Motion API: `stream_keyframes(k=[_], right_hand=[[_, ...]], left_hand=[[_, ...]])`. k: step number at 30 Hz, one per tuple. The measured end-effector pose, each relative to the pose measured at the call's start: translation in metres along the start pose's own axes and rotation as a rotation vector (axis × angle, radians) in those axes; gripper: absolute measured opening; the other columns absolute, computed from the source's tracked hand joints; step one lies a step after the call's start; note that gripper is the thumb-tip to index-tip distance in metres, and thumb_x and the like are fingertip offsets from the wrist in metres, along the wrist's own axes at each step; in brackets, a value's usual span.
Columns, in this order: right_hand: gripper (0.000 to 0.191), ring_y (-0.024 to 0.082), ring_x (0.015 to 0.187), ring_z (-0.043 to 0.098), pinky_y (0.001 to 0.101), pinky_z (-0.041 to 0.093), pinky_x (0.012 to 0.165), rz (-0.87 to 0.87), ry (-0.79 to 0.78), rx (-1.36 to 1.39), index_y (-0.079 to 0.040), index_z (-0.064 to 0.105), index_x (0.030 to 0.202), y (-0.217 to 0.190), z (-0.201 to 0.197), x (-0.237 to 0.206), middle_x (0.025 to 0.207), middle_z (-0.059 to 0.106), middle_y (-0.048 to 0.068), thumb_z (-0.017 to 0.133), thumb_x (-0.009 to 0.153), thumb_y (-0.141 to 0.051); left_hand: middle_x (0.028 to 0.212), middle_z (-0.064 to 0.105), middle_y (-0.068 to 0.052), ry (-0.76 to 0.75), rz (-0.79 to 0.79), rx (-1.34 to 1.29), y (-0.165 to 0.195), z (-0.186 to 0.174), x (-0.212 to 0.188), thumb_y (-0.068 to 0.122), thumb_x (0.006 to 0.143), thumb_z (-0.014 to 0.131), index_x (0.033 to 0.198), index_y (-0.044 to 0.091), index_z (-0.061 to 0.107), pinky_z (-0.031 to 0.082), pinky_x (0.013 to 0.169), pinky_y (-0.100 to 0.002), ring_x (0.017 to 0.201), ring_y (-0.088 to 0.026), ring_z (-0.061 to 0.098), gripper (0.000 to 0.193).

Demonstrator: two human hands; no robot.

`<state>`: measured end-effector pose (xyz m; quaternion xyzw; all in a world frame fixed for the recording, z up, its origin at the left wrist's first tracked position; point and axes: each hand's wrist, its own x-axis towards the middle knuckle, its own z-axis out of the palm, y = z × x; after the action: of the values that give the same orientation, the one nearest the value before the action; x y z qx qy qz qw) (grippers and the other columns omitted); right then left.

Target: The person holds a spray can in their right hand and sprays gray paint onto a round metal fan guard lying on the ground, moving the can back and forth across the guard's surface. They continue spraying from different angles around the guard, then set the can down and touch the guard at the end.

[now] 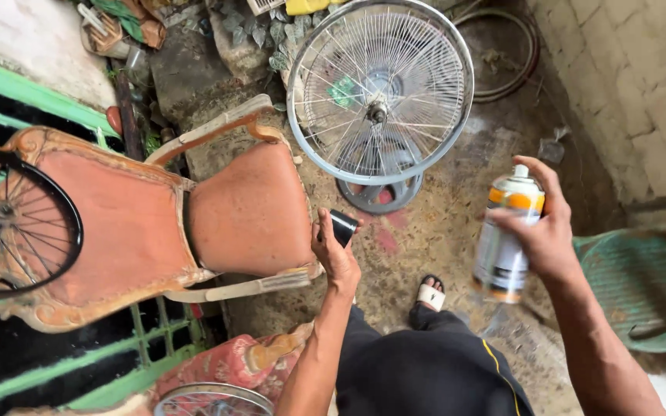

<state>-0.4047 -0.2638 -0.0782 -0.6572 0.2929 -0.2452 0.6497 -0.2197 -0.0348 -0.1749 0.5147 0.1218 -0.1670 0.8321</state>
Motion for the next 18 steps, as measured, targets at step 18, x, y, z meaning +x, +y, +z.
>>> stream_keyframes(k=[18], right_hand=[[0.079,0.038,0.099,0.067,0.0464,0.063,0.081,-0.613,-0.015,-1.055,-0.018,0.046,0.149,0.031,-0.041,0.067,0.133,0.052,0.021,0.086,0.081,-0.019]], left_hand=[[0.087,0.068,-0.016,-0.004,0.019,-0.078,-0.004,-0.003,-0.013,0.042,0.097,0.069,0.091,0.004,0.055,0.058,0.072,-0.038,0.075,-0.026,0.069,0.041]])
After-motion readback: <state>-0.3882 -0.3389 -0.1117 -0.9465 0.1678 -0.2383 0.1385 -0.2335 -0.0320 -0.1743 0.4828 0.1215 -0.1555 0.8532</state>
